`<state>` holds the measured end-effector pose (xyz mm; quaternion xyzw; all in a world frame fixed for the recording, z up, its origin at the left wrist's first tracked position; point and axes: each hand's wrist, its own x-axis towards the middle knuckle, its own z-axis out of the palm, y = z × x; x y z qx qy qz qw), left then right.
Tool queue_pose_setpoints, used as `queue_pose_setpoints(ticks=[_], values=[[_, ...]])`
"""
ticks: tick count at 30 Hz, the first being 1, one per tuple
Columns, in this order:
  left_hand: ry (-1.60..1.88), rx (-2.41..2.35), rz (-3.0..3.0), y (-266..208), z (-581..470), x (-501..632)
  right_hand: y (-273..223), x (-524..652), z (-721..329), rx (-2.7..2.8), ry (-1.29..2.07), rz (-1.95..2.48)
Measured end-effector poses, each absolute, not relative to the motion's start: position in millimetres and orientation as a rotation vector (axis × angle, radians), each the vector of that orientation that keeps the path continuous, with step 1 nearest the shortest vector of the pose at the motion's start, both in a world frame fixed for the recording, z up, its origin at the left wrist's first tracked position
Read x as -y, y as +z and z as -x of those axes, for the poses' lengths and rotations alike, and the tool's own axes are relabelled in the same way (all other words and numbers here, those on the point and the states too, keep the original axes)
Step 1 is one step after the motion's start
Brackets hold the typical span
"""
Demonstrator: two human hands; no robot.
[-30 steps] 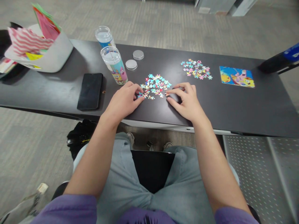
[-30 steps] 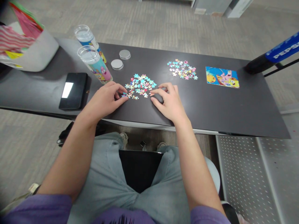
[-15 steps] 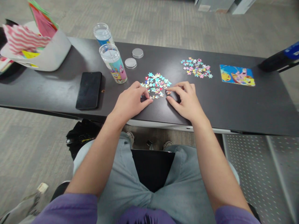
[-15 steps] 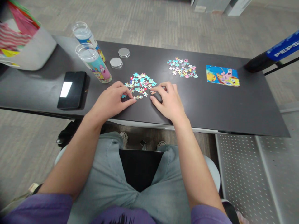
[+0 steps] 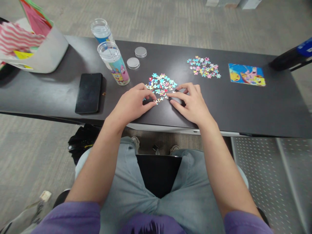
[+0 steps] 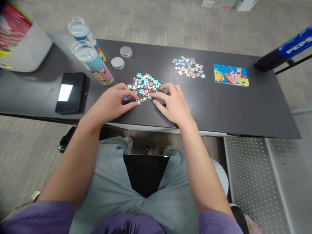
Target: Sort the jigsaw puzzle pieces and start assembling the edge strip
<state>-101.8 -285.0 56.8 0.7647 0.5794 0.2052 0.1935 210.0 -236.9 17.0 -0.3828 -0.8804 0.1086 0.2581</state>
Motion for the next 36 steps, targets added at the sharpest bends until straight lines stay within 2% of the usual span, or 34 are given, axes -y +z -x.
queue_pose_setpoints(ticks=[13, 36], values=[[0.517, -1.504, -2.129, 63.8, 96.5, 287.1, 23.3, 242.0, -207.3, 2.386, 0.370, 1.054], [0.502, -1.648, -2.244, 60.6, 101.9, 288.6, 28.9, 244.3, -204.2, 2.481, 0.383, 1.117]])
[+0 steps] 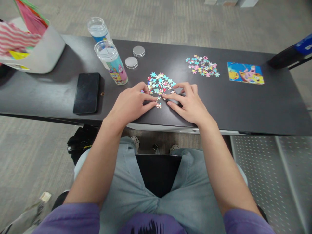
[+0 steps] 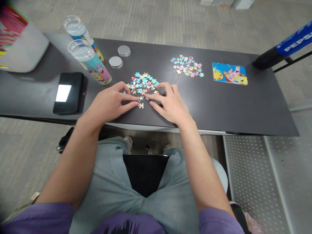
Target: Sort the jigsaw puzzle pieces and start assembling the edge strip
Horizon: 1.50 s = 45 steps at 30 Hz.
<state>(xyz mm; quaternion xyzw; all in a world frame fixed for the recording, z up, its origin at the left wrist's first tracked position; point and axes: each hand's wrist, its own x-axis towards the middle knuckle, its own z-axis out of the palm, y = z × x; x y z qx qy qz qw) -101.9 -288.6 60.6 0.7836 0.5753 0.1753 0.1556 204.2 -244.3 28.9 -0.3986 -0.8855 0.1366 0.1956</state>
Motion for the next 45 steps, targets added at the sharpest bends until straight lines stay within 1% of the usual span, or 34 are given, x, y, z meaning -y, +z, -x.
queue_pose_setpoints(ticks=[12, 19, 29, 38, 45], values=[[0.607, -1.677, -2.181, 57.4, 105.4, 286.3, 25.3, 244.4, -205.2, 2.413, 0.344, 1.114], [0.562, -1.617, -2.157, 64.3, 107.3, 287.1, 22.1, 242.5, -207.4, 2.395, 0.360, 1.125], [0.585, -1.630, -2.169, 55.0, 103.5, 284.9, 15.4, 235.9, -211.0, 2.376, 0.357, 1.145], [0.558, -1.567, -2.175, 59.7, 109.7, 287.4, 16.4, 235.5, -209.4, 2.342, 0.377, 1.172], [0.617, -1.504, -2.178, 57.6, 98.7, 289.1, 17.2, 236.3, -209.0, 2.341, 0.380, 1.157]])
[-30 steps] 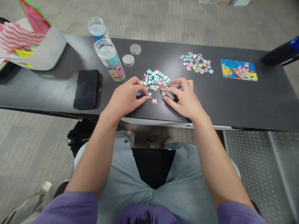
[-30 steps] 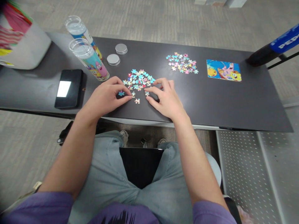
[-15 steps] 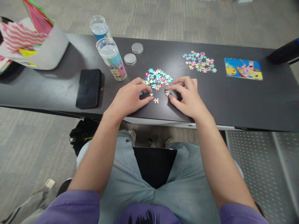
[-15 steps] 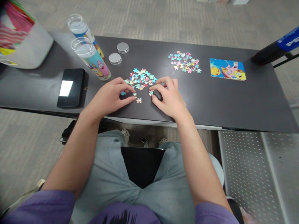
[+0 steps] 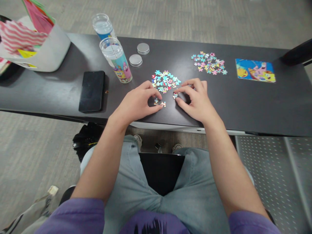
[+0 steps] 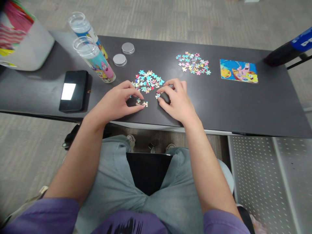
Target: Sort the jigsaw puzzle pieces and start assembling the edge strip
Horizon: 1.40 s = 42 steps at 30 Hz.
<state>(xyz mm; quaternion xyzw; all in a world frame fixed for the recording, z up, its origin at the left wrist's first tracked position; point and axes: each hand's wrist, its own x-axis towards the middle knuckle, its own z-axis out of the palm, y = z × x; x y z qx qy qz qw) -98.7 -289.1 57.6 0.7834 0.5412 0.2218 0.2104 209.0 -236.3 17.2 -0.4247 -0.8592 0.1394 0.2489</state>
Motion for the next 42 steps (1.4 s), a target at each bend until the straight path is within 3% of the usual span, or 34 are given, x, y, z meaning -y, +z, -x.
queue_pose_setpoints(ticks=[14, 26, 42], values=[[0.595, -1.770, -2.151, 57.3, 60.4, 287.4, 22.3, 240.4, -207.8, 2.405, 0.350, 1.085], [0.500, -1.630, -2.163, 64.5, 110.4, 286.7, 28.9, 245.5, -204.4, 2.470, 0.374, 1.104], [0.410, -1.486, -2.217, 63.7, 63.8, 295.7, 19.2, 237.1, -207.4, 2.320, 0.321, 1.197]])
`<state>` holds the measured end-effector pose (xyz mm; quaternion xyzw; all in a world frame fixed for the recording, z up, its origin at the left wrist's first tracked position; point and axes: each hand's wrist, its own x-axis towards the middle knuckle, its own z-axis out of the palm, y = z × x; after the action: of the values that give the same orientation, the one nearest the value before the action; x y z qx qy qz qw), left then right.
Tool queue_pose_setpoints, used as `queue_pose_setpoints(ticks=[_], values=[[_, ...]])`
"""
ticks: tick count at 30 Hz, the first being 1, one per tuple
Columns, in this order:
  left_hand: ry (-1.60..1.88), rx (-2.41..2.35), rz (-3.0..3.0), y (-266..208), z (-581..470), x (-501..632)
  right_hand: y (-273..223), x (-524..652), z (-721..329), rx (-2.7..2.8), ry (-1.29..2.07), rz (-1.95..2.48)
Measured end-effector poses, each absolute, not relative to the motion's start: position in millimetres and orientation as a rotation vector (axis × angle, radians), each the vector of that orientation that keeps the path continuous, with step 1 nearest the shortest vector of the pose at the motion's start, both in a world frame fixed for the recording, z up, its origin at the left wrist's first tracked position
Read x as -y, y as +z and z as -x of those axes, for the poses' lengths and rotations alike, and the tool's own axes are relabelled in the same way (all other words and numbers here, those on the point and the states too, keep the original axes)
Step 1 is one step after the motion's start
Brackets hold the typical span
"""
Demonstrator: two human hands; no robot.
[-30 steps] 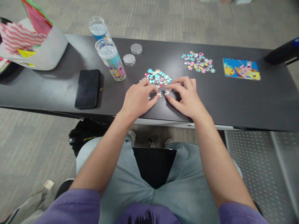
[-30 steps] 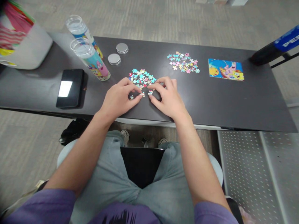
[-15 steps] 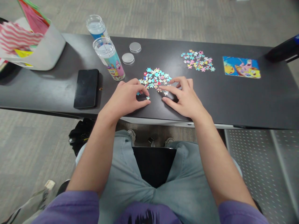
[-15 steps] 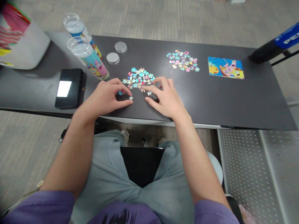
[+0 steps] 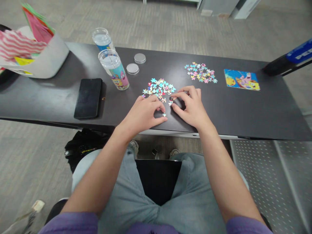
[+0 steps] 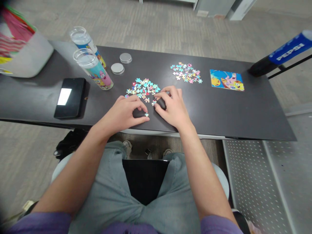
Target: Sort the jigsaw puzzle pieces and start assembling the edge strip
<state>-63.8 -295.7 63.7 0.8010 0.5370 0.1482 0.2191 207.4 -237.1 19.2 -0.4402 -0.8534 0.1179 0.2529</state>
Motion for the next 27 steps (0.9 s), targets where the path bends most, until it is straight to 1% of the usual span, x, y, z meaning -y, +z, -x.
queue_pose_setpoints(ticks=[4, 10, 15, 27], values=[[0.467, -1.504, -2.221, 65.8, 71.0, 293.5, 17.4, 235.1, -208.6, 2.286, 0.306, 1.253], [0.640, -1.735, -2.110, 63.1, 120.3, 285.8, 14.4, 232.6, -211.5, 2.221, 0.297, 1.330], [0.583, -1.721, -2.078, 59.5, 144.1, 285.2, 17.9, 235.5, -209.2, 2.217, 0.291, 1.337], [0.548, -1.718, -2.043, 60.4, 142.6, 284.0, 18.1, 236.3, -208.5, 2.255, 0.241, 1.393]])
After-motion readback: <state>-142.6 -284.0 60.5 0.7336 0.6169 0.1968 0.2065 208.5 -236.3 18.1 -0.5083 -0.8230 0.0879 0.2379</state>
